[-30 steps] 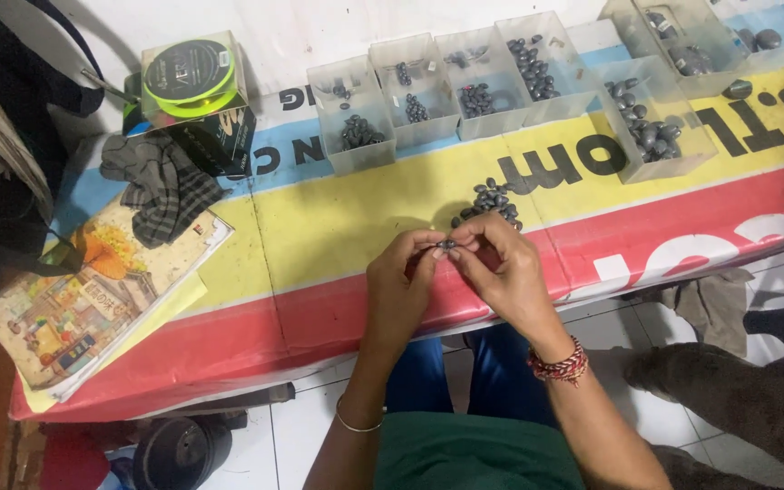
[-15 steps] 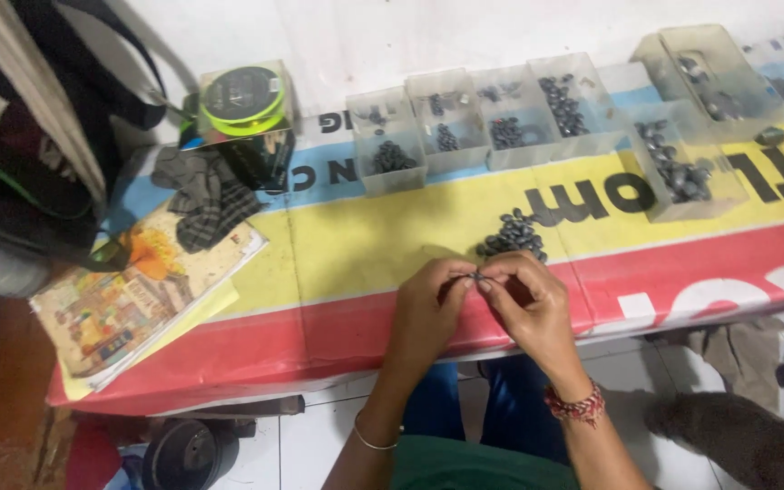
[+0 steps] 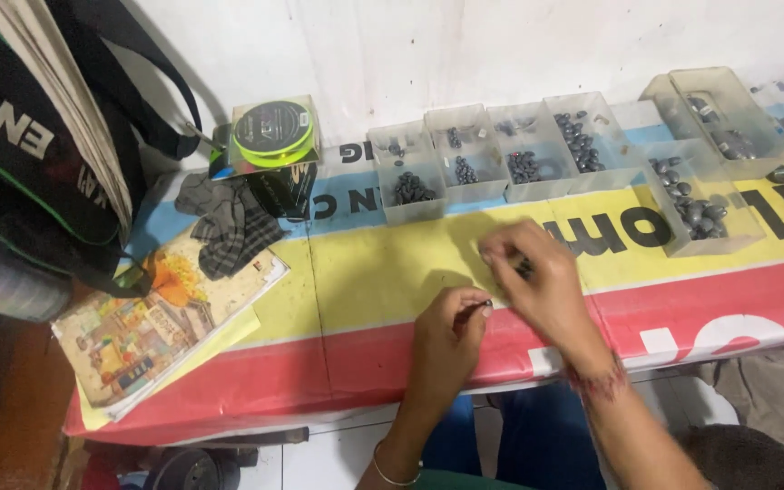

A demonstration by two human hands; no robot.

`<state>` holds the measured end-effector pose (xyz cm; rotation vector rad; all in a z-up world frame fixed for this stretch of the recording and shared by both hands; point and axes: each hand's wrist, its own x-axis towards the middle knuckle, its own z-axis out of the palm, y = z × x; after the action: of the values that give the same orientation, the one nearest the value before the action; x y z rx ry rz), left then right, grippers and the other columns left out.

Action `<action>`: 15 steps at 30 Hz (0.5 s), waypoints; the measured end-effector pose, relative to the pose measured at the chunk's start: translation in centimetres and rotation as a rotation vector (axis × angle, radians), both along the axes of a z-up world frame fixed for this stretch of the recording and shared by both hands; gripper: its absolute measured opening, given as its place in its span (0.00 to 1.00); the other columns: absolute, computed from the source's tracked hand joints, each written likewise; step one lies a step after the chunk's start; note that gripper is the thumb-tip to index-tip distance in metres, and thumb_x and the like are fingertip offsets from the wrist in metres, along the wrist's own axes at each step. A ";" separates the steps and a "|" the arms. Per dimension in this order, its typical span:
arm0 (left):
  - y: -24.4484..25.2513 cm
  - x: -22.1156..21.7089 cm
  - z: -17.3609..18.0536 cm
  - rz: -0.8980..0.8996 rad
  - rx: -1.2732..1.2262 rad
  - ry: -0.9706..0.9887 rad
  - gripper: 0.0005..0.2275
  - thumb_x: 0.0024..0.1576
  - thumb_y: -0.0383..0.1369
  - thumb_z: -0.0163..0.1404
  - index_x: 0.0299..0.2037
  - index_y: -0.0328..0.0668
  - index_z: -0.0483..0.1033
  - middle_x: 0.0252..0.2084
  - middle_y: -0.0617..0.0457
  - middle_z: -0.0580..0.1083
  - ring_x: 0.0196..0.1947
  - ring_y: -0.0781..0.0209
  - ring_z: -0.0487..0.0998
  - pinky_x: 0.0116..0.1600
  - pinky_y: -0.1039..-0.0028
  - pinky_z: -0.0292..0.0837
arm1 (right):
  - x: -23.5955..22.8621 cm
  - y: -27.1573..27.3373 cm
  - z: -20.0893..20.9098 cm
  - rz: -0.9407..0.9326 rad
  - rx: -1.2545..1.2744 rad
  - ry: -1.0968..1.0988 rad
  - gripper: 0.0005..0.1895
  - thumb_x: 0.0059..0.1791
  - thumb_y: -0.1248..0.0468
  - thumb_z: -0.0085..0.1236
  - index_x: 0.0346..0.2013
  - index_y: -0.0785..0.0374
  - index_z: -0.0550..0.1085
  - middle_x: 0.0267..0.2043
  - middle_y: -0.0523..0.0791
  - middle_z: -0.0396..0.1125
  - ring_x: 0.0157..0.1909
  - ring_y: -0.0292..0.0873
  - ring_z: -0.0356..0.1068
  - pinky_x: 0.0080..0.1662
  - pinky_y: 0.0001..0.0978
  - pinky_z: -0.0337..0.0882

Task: Threading multiple small lead sinkers onto a fishing line to create a fishing rig.

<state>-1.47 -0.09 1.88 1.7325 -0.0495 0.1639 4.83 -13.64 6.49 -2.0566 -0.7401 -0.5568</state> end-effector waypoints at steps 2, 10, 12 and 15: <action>0.2 -0.2 0.5 -0.020 0.023 0.004 0.10 0.58 0.31 0.49 0.46 0.39 0.79 0.44 0.49 0.80 0.46 0.58 0.82 0.49 0.72 0.78 | 3.5 1.3 0.2 0.032 -0.027 -0.044 0.04 0.52 0.75 0.52 0.35 0.65 0.73 0.37 0.46 0.70 0.38 0.44 0.69 0.40 0.32 0.69; 0.3 0.2 -0.2 -0.011 0.060 -0.037 0.11 0.59 0.32 0.47 0.46 0.38 0.79 0.45 0.48 0.81 0.46 0.56 0.83 0.49 0.70 0.80 | 9.5 3.6 1.3 0.115 -0.046 -0.178 0.10 0.50 0.82 0.52 0.39 0.67 0.71 0.36 0.49 0.67 0.37 0.46 0.67 0.38 0.34 0.69; 0.2 0.3 -0.5 0.002 0.072 -0.018 0.12 0.58 0.35 0.48 0.46 0.40 0.80 0.44 0.49 0.82 0.45 0.56 0.83 0.47 0.70 0.80 | 8.0 2.6 1.9 0.121 -0.035 -0.130 0.06 0.53 0.78 0.49 0.39 0.67 0.71 0.37 0.48 0.66 0.37 0.46 0.67 0.40 0.35 0.69; 0.1 0.3 -0.7 0.051 0.053 -0.051 0.09 0.58 0.33 0.51 0.44 0.41 0.81 0.42 0.51 0.82 0.42 0.60 0.84 0.44 0.74 0.80 | 5.1 0.1 1.0 0.079 -0.144 -0.036 0.09 0.56 0.70 0.49 0.30 0.66 0.71 0.31 0.47 0.69 0.33 0.45 0.68 0.37 0.36 0.64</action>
<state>-1.20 0.02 1.13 1.7836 -0.0474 0.2461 9.96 -13.59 7.50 -2.1429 -0.9015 -0.5096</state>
